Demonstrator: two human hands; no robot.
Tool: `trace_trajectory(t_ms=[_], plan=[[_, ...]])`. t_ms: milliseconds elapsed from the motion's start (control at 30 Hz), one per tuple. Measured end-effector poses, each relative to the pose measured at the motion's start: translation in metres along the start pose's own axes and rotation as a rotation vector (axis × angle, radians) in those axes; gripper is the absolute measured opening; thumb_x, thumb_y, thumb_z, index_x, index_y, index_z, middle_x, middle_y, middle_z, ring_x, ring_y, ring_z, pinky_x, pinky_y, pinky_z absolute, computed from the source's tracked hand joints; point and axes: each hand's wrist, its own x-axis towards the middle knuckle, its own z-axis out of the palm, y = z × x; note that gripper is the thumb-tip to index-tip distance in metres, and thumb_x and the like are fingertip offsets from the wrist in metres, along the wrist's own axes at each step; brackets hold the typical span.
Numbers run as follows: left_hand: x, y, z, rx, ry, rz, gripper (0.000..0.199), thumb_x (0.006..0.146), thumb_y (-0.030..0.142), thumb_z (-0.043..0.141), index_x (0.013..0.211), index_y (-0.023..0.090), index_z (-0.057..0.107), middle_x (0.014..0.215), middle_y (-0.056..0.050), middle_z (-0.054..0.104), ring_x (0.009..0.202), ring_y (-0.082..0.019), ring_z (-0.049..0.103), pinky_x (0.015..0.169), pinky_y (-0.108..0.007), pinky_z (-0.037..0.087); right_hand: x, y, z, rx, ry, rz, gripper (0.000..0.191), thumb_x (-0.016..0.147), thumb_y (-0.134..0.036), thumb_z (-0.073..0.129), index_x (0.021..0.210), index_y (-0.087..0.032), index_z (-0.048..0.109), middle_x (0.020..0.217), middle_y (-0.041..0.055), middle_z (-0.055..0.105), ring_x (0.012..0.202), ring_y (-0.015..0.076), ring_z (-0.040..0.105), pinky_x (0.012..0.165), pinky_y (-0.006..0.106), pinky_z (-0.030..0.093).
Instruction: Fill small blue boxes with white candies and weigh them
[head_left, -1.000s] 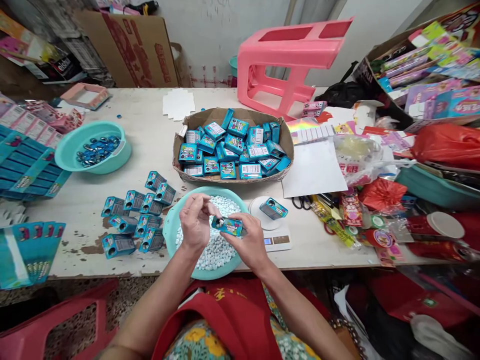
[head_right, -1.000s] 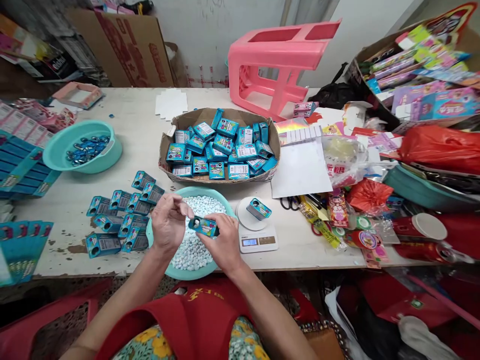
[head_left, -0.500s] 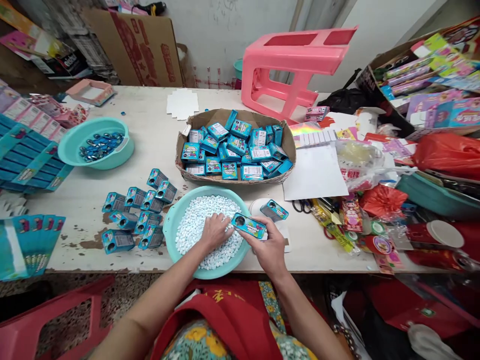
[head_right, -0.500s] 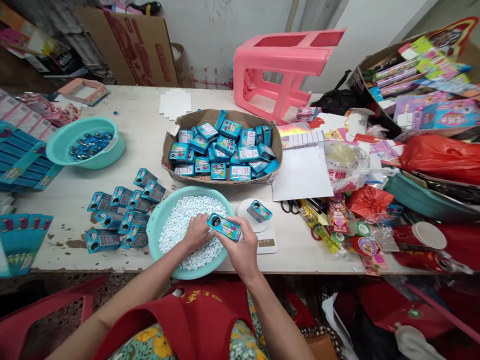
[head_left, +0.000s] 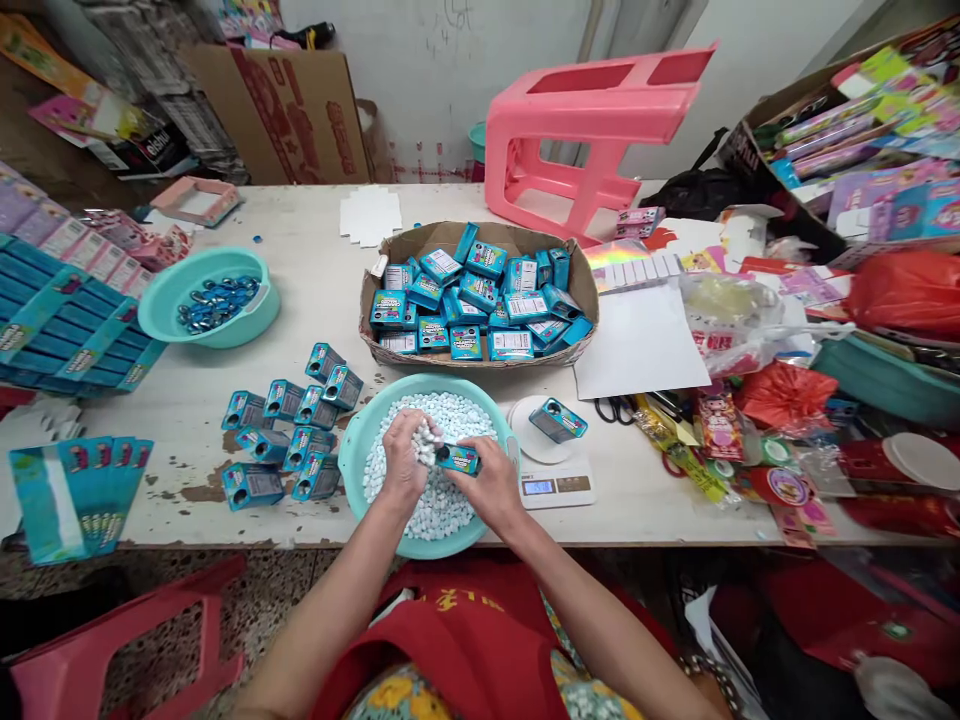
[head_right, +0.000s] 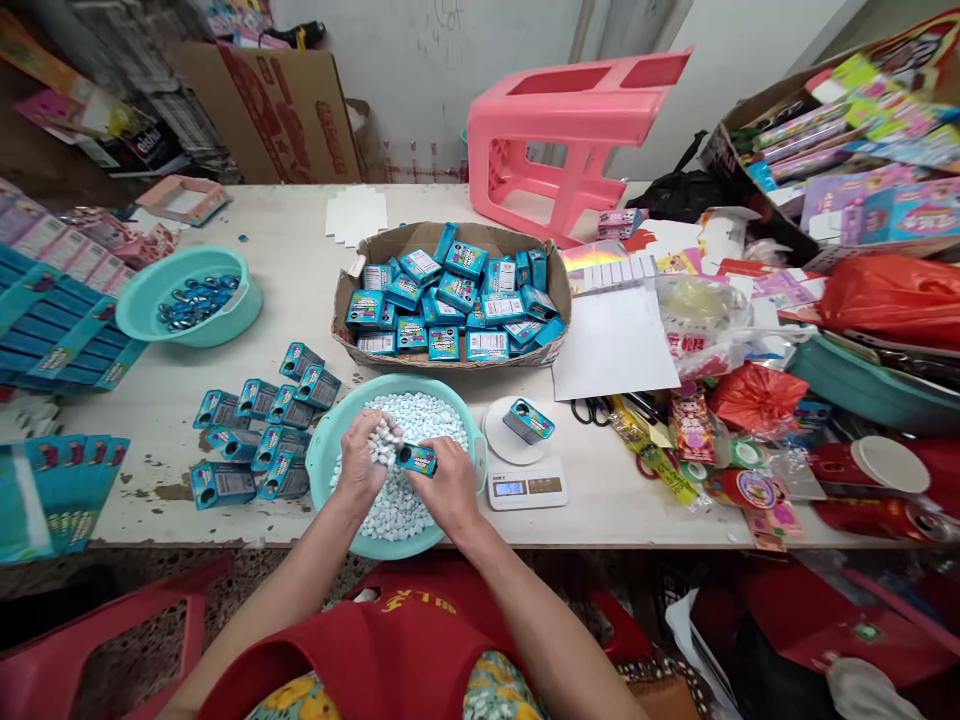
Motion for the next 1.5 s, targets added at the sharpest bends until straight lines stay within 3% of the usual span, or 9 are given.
trace_trajectory(t_ms=[67, 167, 433, 800, 1133, 1300, 1400, 1500], plan=[[-0.006, 0.007, 0.007, -0.001, 0.007, 0.070, 0.015, 0.071, 0.030, 0.062, 0.066, 0.017, 0.057, 0.067, -0.001, 0.060, 0.064, -0.014, 0.058, 0.060, -0.025, 0.046, 0.001, -0.007, 0.005, -0.032, -0.019, -0.010, 0.024, 0.070, -0.019, 0.064, 0.093, -0.022, 0.061, 0.091, 0.0036, 0.064, 0.089, 0.0229, 0.059, 0.078, 0.034, 0.046], [-0.007, 0.013, 0.012, 0.017, 0.015, 0.163, 0.015, 0.074, 0.028, 0.060, 0.066, 0.016, 0.059, 0.068, -0.001, 0.061, 0.067, -0.014, 0.059, 0.070, -0.027, 0.047, 0.003, -0.016, 0.005, -0.055, -0.001, -0.014, 0.027, 0.069, -0.018, 0.064, 0.095, -0.022, 0.061, 0.094, 0.0037, 0.065, 0.093, 0.0234, 0.059, 0.081, 0.035, 0.045], [-0.004, 0.020, 0.025, -0.059, 0.092, 0.159, 0.021, 0.074, 0.034, 0.065, 0.070, 0.017, 0.054, 0.064, 0.003, 0.056, 0.060, -0.012, 0.058, 0.062, -0.026, 0.047, 0.008, -0.023, -0.006, -0.018, 0.005, -0.016, 0.025, 0.069, -0.020, 0.065, 0.094, -0.022, 0.061, 0.093, 0.0032, 0.065, 0.091, 0.0222, 0.060, 0.080, 0.034, 0.046], [-0.004, 0.016, 0.029, 0.050, 0.065, 0.178, 0.024, 0.075, 0.034, 0.064, 0.066, 0.015, 0.052, 0.060, 0.003, 0.053, 0.049, -0.008, 0.050, 0.047, -0.020, 0.037, 0.010, -0.015, -0.004, 0.027, 0.056, 0.012, 0.024, 0.067, -0.019, 0.067, 0.091, -0.021, 0.061, 0.090, 0.0021, 0.064, 0.089, 0.0212, 0.059, 0.078, 0.032, 0.045], [-0.005, 0.025, 0.033, 0.054, -0.042, 0.218, 0.023, 0.080, 0.037, 0.058, 0.071, 0.016, 0.054, 0.054, 0.003, 0.050, 0.045, -0.009, 0.049, 0.045, -0.021, 0.038, 0.011, -0.018, 0.000, 0.098, 0.043, -0.021, 0.027, 0.067, -0.017, 0.069, 0.093, -0.022, 0.062, 0.090, 0.0020, 0.063, 0.088, 0.0207, 0.058, 0.077, 0.031, 0.045], [0.003, 0.024, 0.024, 0.091, 0.029, 0.230, 0.025, 0.079, 0.037, 0.061, 0.067, 0.015, 0.055, 0.056, 0.002, 0.051, 0.050, -0.009, 0.050, 0.049, -0.021, 0.041, 0.015, -0.018, 0.004, 0.134, 0.036, 0.004, 0.027, 0.066, -0.019, 0.072, 0.091, -0.021, 0.061, 0.088, 0.0013, 0.063, 0.087, 0.0201, 0.058, 0.076, 0.031, 0.045], [-0.003, 0.019, 0.025, 0.173, -0.001, 0.210, 0.026, 0.078, 0.038, 0.061, 0.066, 0.015, 0.055, 0.057, 0.002, 0.051, 0.050, -0.009, 0.050, 0.050, -0.021, 0.041, 0.019, -0.018, 0.009, 0.106, 0.041, 0.027, 0.027, 0.065, -0.019, 0.072, 0.090, -0.021, 0.062, 0.087, 0.0014, 0.062, 0.085, 0.0205, 0.058, 0.075, 0.031, 0.045], [-0.006, 0.020, 0.025, 0.106, -0.009, 0.199, 0.026, 0.079, 0.039, 0.060, 0.068, 0.016, 0.054, 0.058, 0.002, 0.050, 0.051, -0.009, 0.049, 0.050, -0.022, 0.040, 0.018, -0.016, 0.006, 0.139, 0.033, 0.028, 0.028, 0.065, -0.018, 0.072, 0.091, -0.021, 0.063, 0.088, 0.0015, 0.063, 0.086, 0.0206, 0.059, 0.077, 0.032, 0.046]])
